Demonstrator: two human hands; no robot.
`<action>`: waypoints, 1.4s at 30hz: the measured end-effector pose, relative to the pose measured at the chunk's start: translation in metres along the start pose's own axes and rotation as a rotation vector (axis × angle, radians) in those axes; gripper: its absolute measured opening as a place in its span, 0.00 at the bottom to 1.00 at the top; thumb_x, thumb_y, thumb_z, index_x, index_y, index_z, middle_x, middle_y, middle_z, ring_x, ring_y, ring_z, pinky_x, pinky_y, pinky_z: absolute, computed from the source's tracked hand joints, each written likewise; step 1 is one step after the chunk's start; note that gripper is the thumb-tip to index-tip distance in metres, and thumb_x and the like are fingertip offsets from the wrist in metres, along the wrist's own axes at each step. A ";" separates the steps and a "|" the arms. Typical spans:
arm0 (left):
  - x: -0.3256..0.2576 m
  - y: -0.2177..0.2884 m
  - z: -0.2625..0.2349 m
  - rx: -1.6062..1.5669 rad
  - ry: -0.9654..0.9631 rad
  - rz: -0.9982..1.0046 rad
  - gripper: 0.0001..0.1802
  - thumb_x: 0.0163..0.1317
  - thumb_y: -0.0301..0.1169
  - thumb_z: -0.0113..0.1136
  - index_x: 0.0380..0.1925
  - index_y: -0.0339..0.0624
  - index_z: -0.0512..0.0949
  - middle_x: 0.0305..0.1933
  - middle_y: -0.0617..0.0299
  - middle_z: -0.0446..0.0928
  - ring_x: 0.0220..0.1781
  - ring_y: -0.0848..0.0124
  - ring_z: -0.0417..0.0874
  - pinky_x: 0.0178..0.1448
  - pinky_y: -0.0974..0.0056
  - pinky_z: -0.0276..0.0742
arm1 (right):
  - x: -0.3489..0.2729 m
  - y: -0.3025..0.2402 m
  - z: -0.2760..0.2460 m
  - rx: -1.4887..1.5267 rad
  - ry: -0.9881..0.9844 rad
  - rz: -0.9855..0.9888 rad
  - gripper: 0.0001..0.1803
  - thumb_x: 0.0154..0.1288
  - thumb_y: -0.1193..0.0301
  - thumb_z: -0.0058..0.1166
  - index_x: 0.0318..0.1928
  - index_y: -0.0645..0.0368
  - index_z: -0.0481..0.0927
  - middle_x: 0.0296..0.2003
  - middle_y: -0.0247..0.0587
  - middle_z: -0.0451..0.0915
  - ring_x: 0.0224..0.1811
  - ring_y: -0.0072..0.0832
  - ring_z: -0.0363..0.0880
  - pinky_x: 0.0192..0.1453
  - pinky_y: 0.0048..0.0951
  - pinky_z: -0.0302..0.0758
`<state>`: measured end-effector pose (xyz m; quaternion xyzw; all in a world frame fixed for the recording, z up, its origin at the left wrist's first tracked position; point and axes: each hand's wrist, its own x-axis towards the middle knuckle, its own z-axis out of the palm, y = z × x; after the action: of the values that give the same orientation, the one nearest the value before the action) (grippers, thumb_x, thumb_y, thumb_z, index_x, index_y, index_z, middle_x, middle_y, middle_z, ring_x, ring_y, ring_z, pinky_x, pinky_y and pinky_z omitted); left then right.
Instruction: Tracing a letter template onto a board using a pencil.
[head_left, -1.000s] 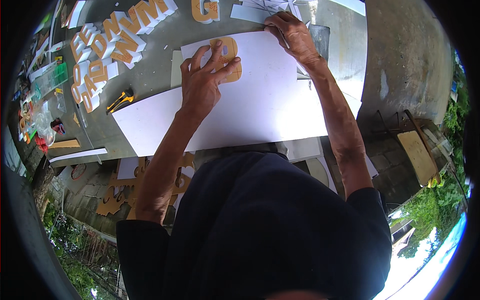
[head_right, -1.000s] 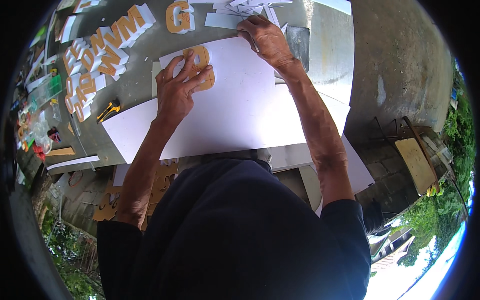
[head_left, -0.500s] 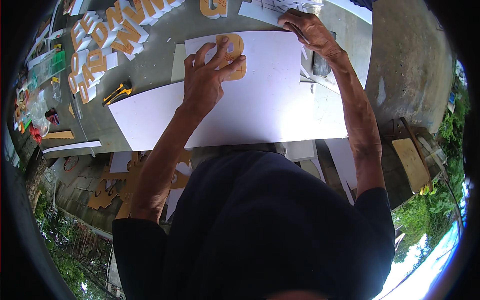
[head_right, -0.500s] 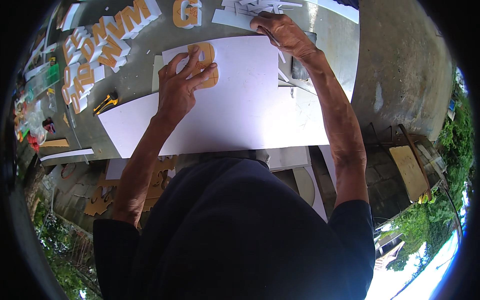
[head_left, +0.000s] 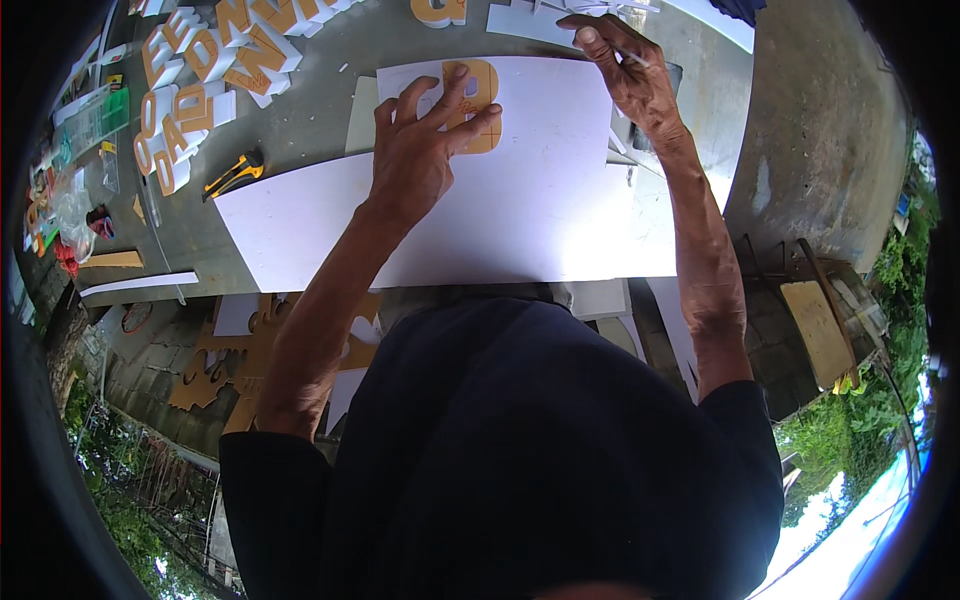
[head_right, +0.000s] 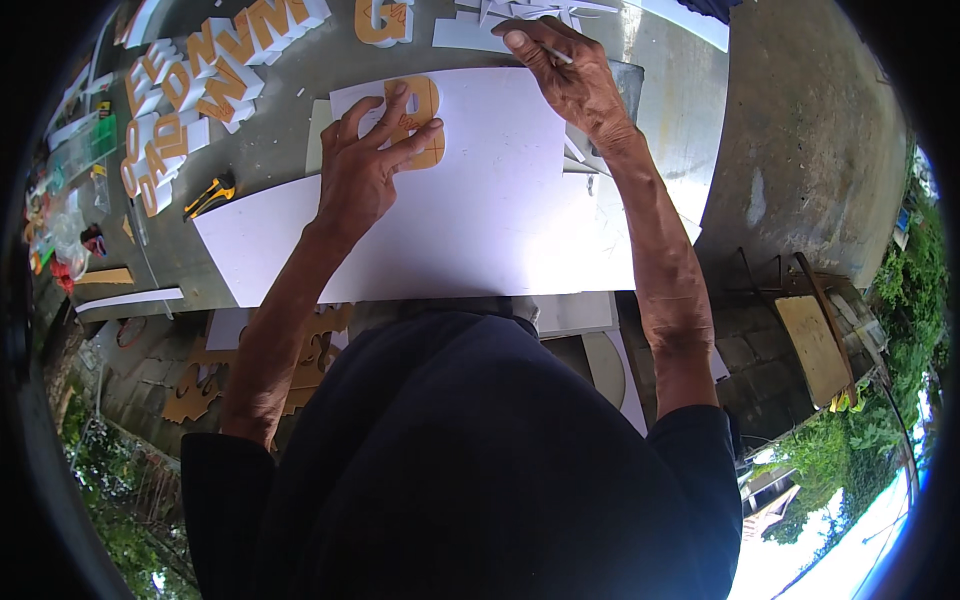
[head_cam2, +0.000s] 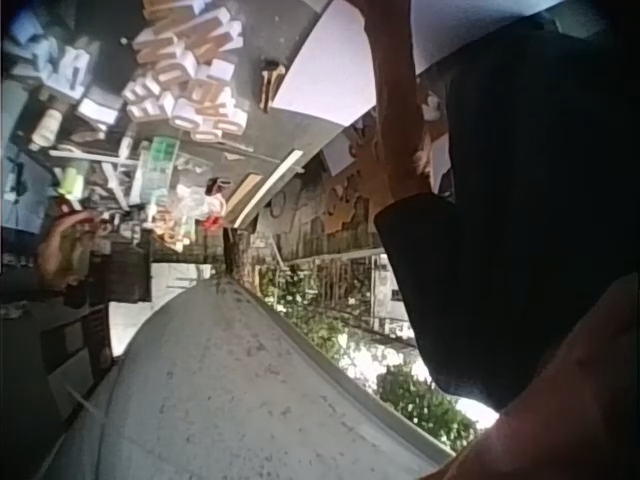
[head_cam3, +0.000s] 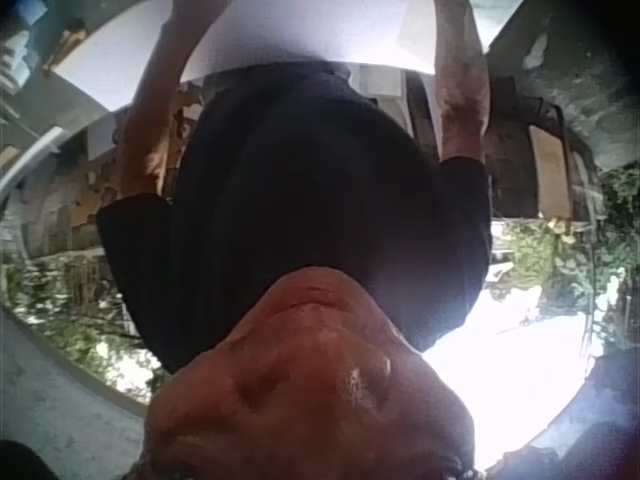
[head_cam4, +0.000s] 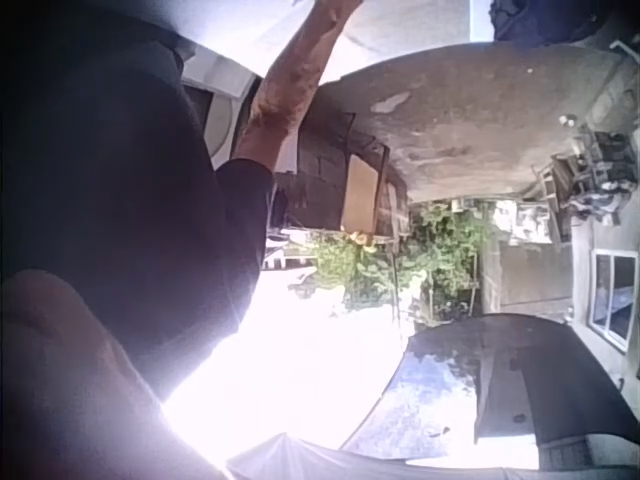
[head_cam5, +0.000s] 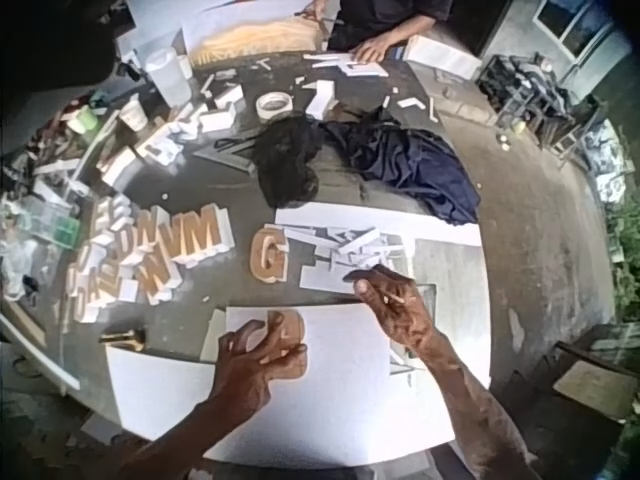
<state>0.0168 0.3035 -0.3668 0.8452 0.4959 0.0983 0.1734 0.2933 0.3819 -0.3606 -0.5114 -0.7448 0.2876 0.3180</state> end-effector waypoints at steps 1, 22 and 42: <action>0.000 0.000 0.000 0.029 -0.008 -0.007 0.32 0.58 0.25 0.70 0.59 0.79 0.83 0.78 0.70 0.67 0.71 0.61 0.70 0.70 0.53 0.63 | -0.003 -0.008 -0.001 0.241 0.042 0.225 0.21 0.77 0.50 0.53 0.50 0.52 0.87 0.33 0.37 0.87 0.36 0.27 0.85 0.43 0.35 0.82; 0.007 0.003 -0.010 -0.060 -0.057 -0.030 0.40 0.54 0.24 0.74 0.69 0.54 0.75 0.76 0.70 0.71 0.70 0.59 0.68 0.71 0.52 0.60 | 0.009 -0.002 0.066 0.097 -0.139 0.082 0.12 0.72 0.68 0.56 0.45 0.62 0.88 0.37 0.45 0.89 0.38 0.38 0.90 0.46 0.33 0.85; 0.005 0.000 -0.008 -0.029 -0.068 -0.024 0.37 0.57 0.27 0.74 0.69 0.55 0.76 0.75 0.72 0.72 0.71 0.59 0.67 0.71 0.51 0.60 | -0.074 -0.028 0.076 -0.074 0.116 0.101 0.06 0.70 0.77 0.59 0.45 0.61 0.84 0.42 0.40 0.87 0.36 0.31 0.90 0.41 0.28 0.88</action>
<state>0.0166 0.3098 -0.3594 0.8395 0.4982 0.0749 0.2035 0.2385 0.2951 -0.4010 -0.5755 -0.7084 0.2456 0.3265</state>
